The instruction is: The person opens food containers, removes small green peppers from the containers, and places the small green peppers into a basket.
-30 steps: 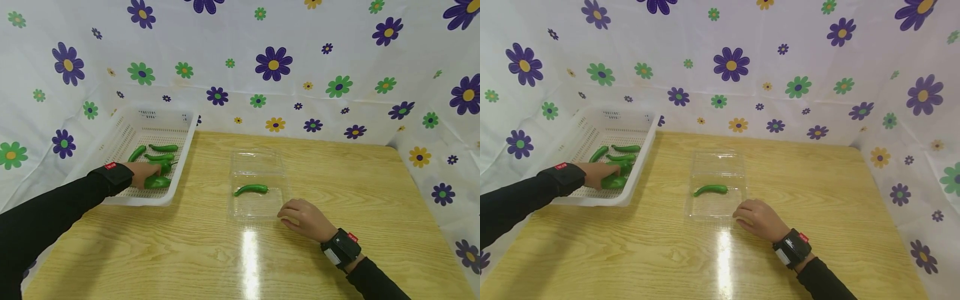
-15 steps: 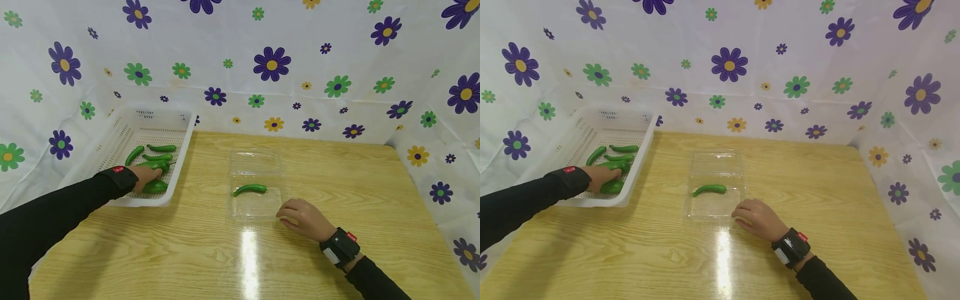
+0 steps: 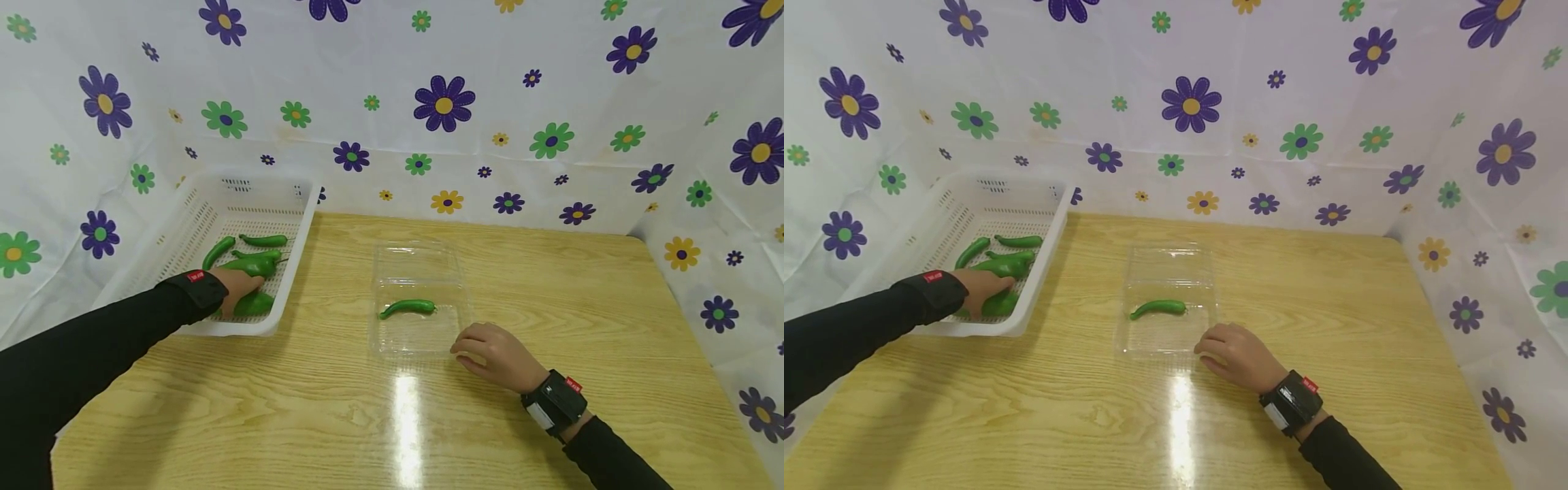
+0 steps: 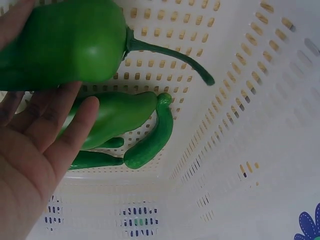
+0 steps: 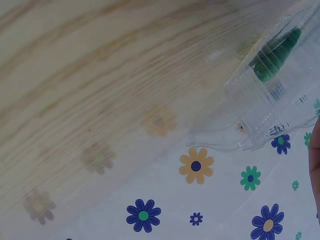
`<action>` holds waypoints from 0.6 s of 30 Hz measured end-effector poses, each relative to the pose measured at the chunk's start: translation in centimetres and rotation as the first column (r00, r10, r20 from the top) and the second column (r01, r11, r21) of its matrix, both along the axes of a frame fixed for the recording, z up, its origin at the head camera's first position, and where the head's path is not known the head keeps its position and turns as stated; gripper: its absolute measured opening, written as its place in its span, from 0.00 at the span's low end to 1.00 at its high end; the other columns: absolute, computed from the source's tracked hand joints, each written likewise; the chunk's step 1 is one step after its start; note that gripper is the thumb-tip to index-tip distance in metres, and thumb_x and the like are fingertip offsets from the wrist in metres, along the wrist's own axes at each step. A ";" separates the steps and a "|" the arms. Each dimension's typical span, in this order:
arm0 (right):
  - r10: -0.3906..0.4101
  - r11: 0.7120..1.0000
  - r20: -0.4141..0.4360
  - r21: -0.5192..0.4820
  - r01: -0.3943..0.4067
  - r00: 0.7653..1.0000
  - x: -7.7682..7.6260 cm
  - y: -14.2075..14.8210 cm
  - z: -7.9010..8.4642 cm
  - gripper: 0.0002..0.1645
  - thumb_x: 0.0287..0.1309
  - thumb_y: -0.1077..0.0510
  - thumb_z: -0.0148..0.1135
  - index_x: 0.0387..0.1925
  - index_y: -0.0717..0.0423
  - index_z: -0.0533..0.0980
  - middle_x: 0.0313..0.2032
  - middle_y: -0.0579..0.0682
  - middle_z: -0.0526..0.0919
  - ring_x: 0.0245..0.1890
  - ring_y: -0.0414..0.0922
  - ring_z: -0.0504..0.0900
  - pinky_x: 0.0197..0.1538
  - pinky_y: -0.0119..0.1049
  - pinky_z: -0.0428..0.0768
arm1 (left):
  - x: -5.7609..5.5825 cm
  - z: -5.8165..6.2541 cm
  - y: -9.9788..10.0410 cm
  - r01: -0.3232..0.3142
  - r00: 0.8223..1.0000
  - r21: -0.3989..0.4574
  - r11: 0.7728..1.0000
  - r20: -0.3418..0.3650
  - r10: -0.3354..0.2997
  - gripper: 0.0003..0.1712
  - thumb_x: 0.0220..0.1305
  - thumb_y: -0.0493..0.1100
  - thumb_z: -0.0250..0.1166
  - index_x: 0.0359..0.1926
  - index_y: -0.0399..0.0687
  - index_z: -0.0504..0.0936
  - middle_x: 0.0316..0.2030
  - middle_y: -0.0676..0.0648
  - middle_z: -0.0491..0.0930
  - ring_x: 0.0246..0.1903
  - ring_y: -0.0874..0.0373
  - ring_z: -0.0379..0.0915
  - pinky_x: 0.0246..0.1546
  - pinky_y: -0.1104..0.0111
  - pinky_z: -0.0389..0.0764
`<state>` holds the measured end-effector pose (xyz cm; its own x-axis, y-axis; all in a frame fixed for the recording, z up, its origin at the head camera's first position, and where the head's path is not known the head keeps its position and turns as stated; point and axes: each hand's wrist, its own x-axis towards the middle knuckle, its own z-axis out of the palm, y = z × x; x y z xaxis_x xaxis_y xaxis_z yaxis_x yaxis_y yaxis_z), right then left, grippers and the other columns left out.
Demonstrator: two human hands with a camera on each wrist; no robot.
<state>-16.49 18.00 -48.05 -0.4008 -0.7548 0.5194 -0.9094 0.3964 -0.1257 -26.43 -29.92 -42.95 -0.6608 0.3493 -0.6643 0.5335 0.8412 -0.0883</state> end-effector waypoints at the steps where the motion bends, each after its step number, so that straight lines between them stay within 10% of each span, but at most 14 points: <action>1: 0.001 1.000 0.003 0.000 -0.001 1.000 0.0 0.0 0.0 0.18 0.34 0.63 0.77 0.32 0.53 0.81 0.32 0.45 0.81 0.34 0.39 0.80 0.38 0.32 0.79 | 0.1 0.1 0.0 0.003 1.000 0.008 1.000 -0.005 -0.003 0.47 0.43 0.40 0.77 0.61 0.33 0.61 0.45 0.37 0.78 0.46 0.41 0.75 0.42 0.55 0.79; 9: 0.004 1.000 0.006 0.008 -0.004 1.000 0.0 -0.1 0.0 0.17 0.34 0.63 0.77 0.32 0.52 0.81 0.32 0.45 0.81 0.34 0.40 0.79 0.39 0.32 0.79 | 0.2 -0.8 -1.5 0.042 0.996 0.069 0.997 -0.080 -0.036 0.39 0.42 0.48 0.78 0.54 0.43 0.70 0.43 0.44 0.80 0.41 0.47 0.77 0.38 0.57 0.80; 18: 0.007 1.000 -0.009 -0.003 -0.007 1.000 0.1 -0.1 -0.1 0.19 0.32 0.64 0.77 0.33 0.52 0.81 0.32 0.45 0.80 0.33 0.40 0.79 0.38 0.32 0.79 | 1.2 2.1 -0.7 0.057 0.982 0.146 0.988 -0.188 -0.028 0.35 0.43 0.47 0.77 0.54 0.47 0.75 0.46 0.42 0.79 0.43 0.44 0.77 0.38 0.55 0.79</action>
